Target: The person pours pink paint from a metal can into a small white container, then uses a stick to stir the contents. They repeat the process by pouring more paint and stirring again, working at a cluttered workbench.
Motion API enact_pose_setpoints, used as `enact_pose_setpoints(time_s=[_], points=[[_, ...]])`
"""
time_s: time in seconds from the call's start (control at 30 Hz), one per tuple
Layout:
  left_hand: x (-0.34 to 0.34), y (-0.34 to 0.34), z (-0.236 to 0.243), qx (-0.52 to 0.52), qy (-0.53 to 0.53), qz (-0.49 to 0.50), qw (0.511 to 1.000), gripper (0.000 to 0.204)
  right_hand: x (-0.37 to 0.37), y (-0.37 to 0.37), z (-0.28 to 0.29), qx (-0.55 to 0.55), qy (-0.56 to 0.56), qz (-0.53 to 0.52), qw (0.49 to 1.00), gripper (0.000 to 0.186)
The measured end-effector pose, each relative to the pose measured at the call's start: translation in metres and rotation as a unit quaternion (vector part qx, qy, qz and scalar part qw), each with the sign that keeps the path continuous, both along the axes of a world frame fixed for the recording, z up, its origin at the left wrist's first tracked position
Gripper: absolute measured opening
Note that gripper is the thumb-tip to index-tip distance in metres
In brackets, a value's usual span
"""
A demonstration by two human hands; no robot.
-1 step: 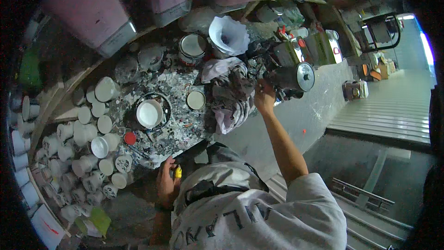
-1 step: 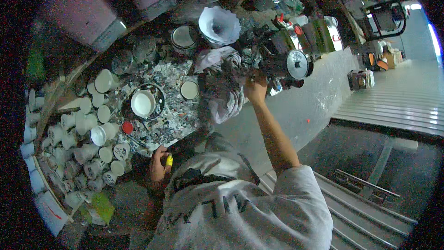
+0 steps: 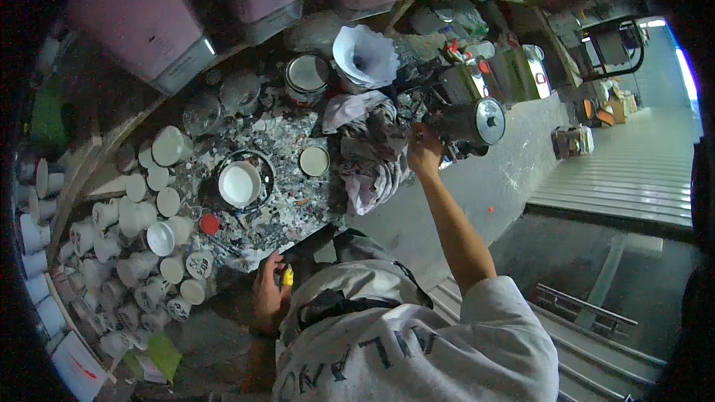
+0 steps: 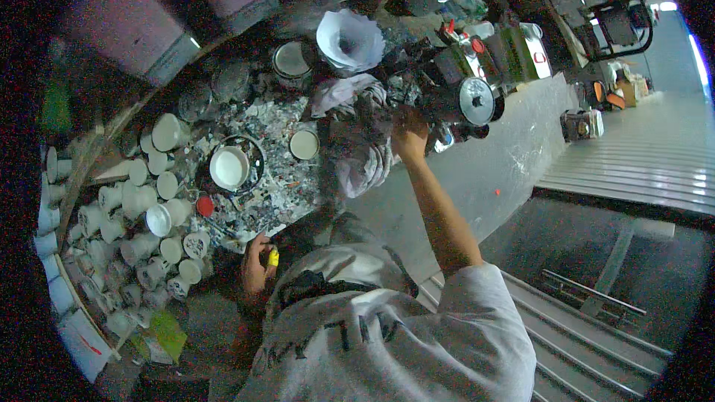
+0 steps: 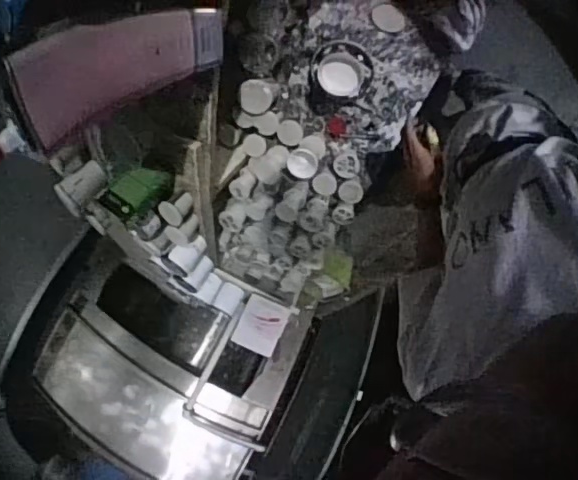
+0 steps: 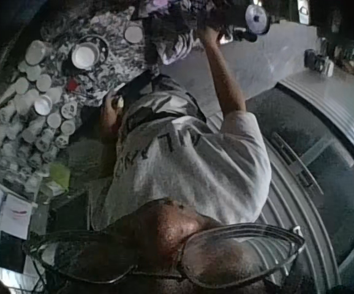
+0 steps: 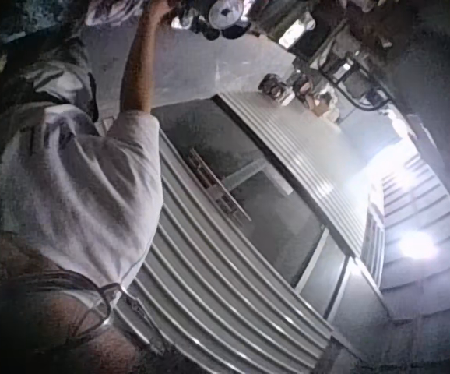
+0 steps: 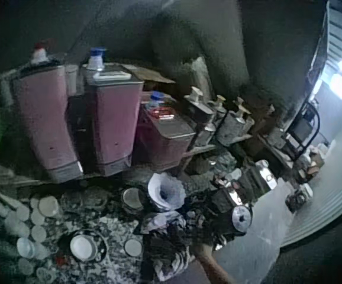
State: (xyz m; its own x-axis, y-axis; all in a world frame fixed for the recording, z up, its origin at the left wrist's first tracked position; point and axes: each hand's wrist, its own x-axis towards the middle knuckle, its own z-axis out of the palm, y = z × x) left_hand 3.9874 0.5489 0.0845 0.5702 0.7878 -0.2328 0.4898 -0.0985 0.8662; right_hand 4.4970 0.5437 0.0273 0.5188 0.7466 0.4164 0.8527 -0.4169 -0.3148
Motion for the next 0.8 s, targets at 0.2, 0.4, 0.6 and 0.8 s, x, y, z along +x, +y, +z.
enact_pose_setpoints(time_s=[0.2, 0.4, 0.6, 0.8], points=[[0.020, -0.003, -0.005, 0.004, 0.036, -0.025, 0.999, 0.079, 0.022, 0.025, -0.010, -0.093, 0.213, -0.082, 0.969, 0.034], [0.020, -0.006, -0.007, -0.011, 0.073, -0.046, 0.996, 0.082, 0.090, 0.073, -0.062, -0.054, 0.126, -0.085, 0.987, 0.040], [0.018, -0.017, 0.006, -0.059, 0.052, -0.011, 0.997, 0.061, 0.088, 0.082, -0.067, -0.042, 0.130, -0.108, 0.985, 0.029], [0.018, -0.013, 0.003, -0.131, 0.107, -0.064, 0.984, 0.063, 0.090, 0.073, -0.096, -0.140, 0.143, -0.057, 0.978, 0.030]])
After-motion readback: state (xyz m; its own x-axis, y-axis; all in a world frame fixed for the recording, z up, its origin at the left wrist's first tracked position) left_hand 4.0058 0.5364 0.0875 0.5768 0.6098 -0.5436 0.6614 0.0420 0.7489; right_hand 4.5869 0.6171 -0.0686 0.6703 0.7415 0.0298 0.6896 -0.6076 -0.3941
